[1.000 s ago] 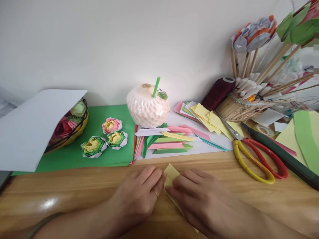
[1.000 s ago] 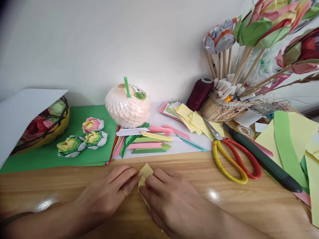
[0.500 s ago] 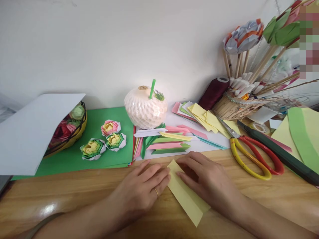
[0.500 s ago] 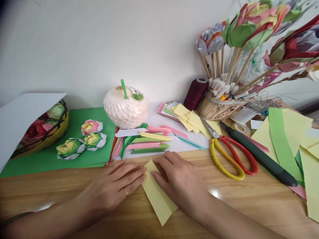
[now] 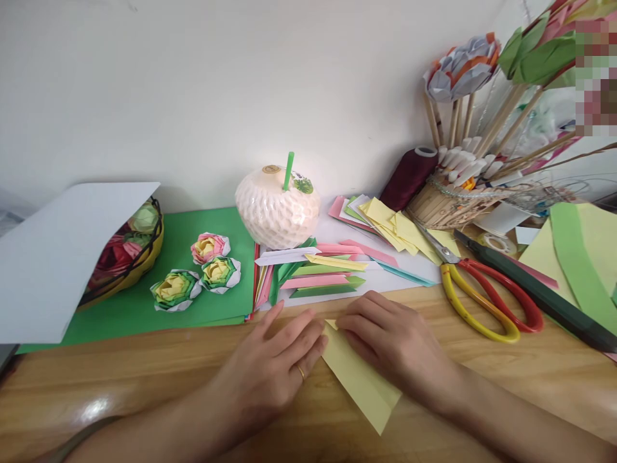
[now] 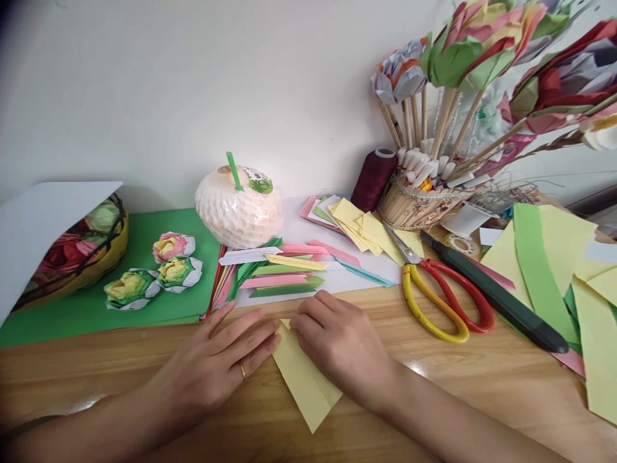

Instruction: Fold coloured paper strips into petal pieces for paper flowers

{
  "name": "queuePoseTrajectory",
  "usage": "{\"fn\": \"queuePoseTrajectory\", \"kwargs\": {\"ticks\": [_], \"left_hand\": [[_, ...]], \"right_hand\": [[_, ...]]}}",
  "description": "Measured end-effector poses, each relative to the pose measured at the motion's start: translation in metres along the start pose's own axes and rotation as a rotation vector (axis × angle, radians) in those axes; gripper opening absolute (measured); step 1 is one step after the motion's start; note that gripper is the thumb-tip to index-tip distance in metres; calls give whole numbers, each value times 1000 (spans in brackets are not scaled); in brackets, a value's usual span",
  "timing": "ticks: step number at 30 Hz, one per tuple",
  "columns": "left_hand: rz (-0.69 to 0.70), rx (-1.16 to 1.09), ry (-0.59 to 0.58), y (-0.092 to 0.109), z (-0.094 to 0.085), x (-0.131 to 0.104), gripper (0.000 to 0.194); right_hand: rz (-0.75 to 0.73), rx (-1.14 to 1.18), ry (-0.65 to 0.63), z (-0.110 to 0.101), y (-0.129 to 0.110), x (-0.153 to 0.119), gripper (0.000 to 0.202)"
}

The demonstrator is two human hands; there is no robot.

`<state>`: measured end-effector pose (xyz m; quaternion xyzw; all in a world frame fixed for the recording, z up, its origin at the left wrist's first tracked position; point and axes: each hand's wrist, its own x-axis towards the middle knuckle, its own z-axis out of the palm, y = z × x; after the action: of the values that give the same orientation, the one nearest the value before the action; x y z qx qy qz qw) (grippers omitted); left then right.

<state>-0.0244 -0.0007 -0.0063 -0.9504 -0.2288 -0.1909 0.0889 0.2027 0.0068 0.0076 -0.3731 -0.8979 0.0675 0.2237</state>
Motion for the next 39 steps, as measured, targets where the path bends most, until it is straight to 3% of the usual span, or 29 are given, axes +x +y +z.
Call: {"fn": "queuePoseTrajectory", "kwargs": {"ticks": [4,11,25,32,39], "left_hand": [[-9,26,-8,-1,0,0,29],[31,1,-7,-3,-3,2,34],[6,-54,-15,-4,2,1,34],[12,-80,-1,-6,1,2,33],[-5,-82,17,-4,6,-1,30]], "right_hand": [[-148,-100,-15,-5,-2,1,34],[-241,-155,-25,-7,-4,4,41],[-260,-122,-117,-8,-3,3,39],[-161,29,-86,-10,4,5,28],[-120,9,-312,-23,8,10,22]]}}
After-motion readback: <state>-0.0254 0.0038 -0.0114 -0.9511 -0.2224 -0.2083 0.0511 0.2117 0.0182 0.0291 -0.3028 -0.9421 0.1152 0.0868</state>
